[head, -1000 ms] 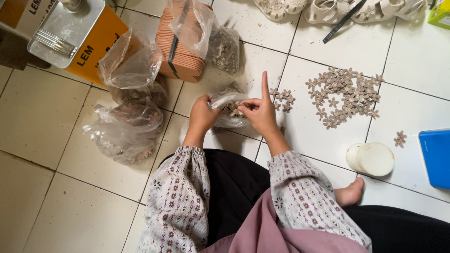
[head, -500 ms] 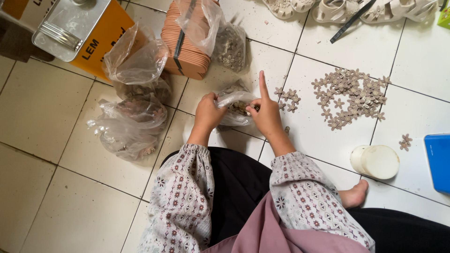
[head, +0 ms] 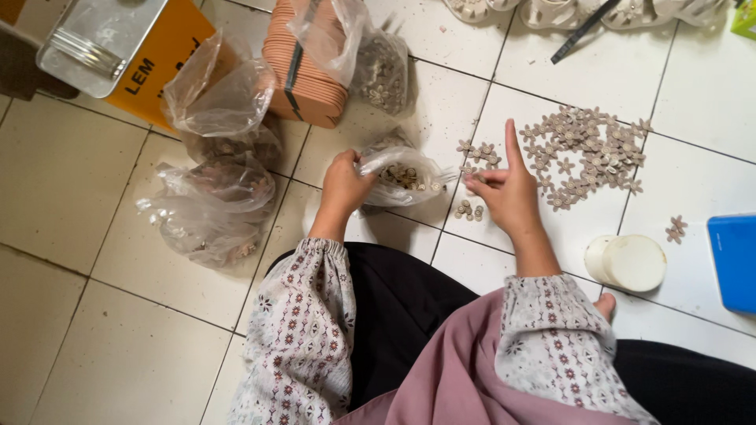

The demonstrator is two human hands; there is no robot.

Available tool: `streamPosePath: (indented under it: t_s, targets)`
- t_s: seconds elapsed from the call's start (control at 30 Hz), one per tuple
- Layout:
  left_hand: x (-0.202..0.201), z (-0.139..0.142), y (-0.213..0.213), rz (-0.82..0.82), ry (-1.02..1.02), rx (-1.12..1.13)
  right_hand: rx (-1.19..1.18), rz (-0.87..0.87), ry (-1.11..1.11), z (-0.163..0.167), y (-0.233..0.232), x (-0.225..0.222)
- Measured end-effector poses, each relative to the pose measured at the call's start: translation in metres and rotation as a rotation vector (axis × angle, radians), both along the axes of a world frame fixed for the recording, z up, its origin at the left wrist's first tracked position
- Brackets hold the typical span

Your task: The person sits on the floor and assembles small flower-shaped decorative pieces by pressing a central button onto a base. They repeatedly pick up pieces, apply them, and place the finished items into a small white container.

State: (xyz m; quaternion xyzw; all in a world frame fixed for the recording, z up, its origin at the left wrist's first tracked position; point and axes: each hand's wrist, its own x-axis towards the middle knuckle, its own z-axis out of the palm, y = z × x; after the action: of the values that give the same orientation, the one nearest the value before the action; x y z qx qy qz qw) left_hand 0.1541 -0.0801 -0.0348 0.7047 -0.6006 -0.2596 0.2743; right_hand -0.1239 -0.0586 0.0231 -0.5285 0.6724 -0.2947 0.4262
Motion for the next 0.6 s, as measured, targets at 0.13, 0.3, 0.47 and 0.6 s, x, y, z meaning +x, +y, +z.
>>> streamPosePath:
  t_s: [0.13, 0.3, 0.47, 0.6]
  targets:
    - [0.000, -0.002, 0.000, -0.008, -0.018, -0.018, 0.034, 0.128, 0.329, -0.031, 0.014, -0.029]
    - [0.001, 0.000, 0.002, 0.001, -0.010, 0.017, 0.062, 0.067, 0.192, -0.054, 0.025, -0.048]
    - [0.000, 0.007, 0.001, -0.006, -0.020, 0.002, 0.094, 0.106, 0.151, -0.050, 0.027, -0.048]
    - [-0.001, 0.012, 0.001, -0.011, -0.007, 0.024, 0.205, 0.108, -0.019, -0.034, 0.022, -0.046]
